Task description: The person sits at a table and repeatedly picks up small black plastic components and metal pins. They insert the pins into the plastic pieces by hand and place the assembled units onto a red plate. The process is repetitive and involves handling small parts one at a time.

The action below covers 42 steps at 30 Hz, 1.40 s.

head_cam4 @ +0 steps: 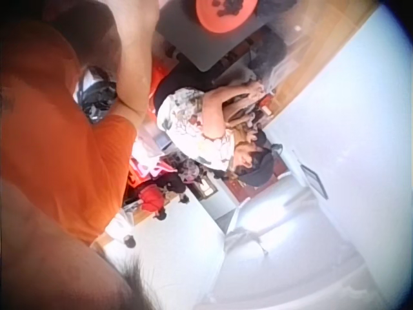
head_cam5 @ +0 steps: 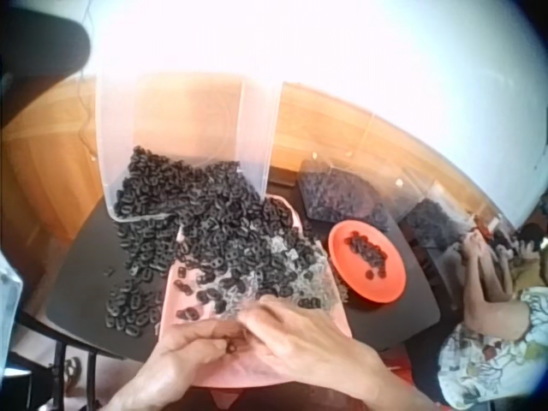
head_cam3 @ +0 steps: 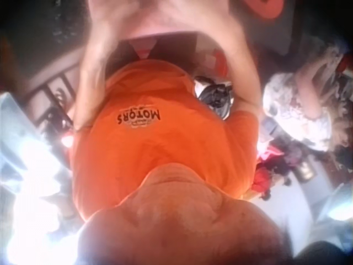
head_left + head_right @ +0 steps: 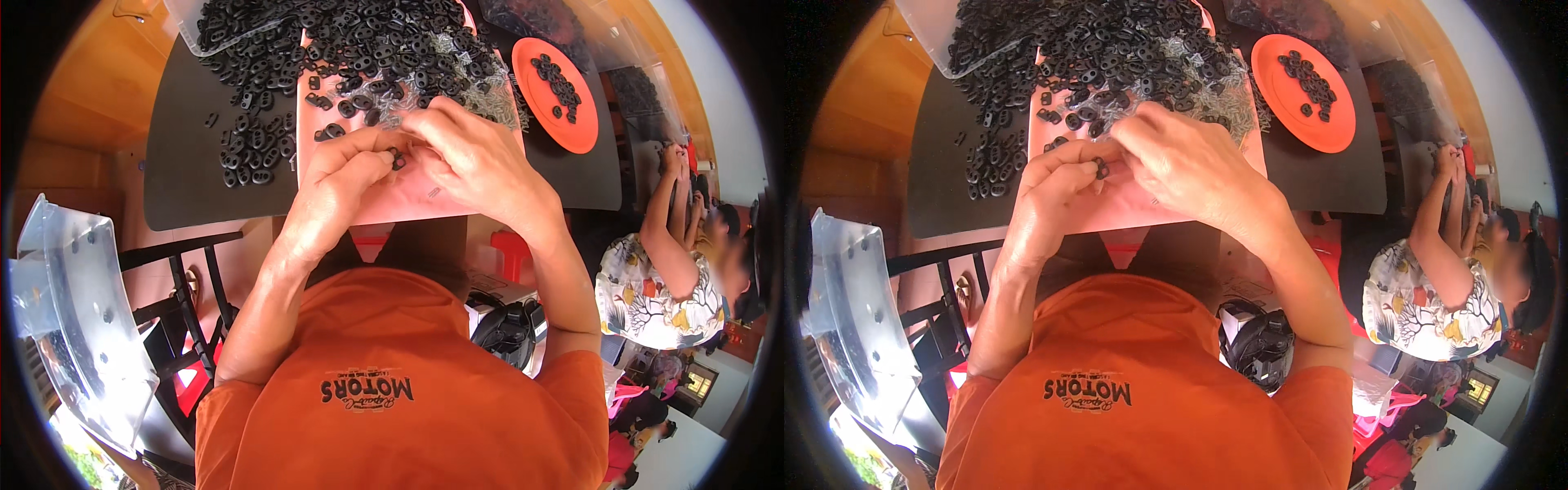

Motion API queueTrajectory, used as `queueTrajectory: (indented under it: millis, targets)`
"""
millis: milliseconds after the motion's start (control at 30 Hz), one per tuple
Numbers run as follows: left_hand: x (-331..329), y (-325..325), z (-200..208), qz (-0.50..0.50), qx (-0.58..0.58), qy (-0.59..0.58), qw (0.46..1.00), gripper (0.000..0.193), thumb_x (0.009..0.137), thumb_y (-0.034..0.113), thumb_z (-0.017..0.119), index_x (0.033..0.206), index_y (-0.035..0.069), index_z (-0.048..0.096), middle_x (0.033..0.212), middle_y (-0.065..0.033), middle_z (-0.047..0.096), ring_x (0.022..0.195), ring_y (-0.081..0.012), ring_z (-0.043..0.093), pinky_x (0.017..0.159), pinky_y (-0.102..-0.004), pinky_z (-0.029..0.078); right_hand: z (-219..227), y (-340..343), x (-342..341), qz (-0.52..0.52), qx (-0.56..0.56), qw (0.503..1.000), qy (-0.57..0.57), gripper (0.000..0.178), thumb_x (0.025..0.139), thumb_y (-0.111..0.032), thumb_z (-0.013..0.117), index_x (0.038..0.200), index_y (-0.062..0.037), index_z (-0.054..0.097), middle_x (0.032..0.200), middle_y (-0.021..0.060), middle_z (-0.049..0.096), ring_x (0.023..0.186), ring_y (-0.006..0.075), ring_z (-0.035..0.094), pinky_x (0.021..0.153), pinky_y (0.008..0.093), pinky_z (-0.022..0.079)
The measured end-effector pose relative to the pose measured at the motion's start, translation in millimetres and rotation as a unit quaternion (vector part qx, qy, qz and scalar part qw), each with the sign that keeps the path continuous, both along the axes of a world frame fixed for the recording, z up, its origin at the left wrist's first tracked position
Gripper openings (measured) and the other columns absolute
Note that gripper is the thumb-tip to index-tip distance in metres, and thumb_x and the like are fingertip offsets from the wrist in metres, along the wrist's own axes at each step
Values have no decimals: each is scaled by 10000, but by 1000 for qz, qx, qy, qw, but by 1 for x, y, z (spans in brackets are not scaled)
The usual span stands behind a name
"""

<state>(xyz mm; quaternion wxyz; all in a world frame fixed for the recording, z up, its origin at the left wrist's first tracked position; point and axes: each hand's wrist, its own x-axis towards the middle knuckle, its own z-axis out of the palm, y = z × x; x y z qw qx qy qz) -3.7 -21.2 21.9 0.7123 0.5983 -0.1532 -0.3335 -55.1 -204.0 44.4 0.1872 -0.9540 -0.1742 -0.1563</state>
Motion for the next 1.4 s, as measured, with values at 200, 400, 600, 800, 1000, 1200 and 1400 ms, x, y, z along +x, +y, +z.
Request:
queueTrajectory:
  millis: [200,400,600,800,1000,1200,1400]
  targets:
    - [6,1,-10,16,-70,54,996,296,876,100,482,1082,-29,650,778,10,543,734,-68,466,677,-206,373,-17,-2,3,43,48,992,-104,140,712,-20,647,820,-42,562,771,61,522,652,234,587,518,351,477]
    - [-2,-7,-11,58,-94,-4,994,209,904,101,493,991,1,655,748,27,529,691,-50,445,639,-200,357,-2,2,5,49,277,960,6,83,802,21,648,844,-3,581,762,65,524,654,175,535,575,283,439]
    - [-3,-1,-21,19,-88,-17,996,140,935,108,501,880,28,602,699,70,460,631,-21,379,545,-194,303,14,2,9,51,276,956,91,75,868,-36,617,838,13,568,714,70,500,614,169,486,570,290,412]
    - [-6,-2,-20,17,-87,-80,993,108,934,81,524,883,10,587,676,77,405,628,-26,342,528,-207,286,17,4,10,58,254,958,119,135,866,-70,618,792,12,540,678,88,501,599,198,487,565,316,409]
    - [-4,0,-25,-7,-93,-94,991,103,931,73,522,885,0,578,674,66,416,624,-28,347,521,-214,294,20,3,10,55,249,955,151,136,858,-72,617,777,10,544,677,97,528,604,187,510,573,320,418]
    - [-4,2,-24,-30,-80,-90,992,141,954,132,499,936,11,569,705,59,452,630,-26,371,565,-194,290,21,3,9,55,236,953,181,146,902,-39,587,789,11,509,703,14,446,630,83,397,563,244,346]
    - [-3,2,-22,-27,-68,-99,992,103,940,85,522,890,11,572,649,58,435,593,-20,364,500,-212,301,23,4,10,27,228,949,214,168,870,-95,607,764,14,534,651,105,531,581,171,496,552,316,411]
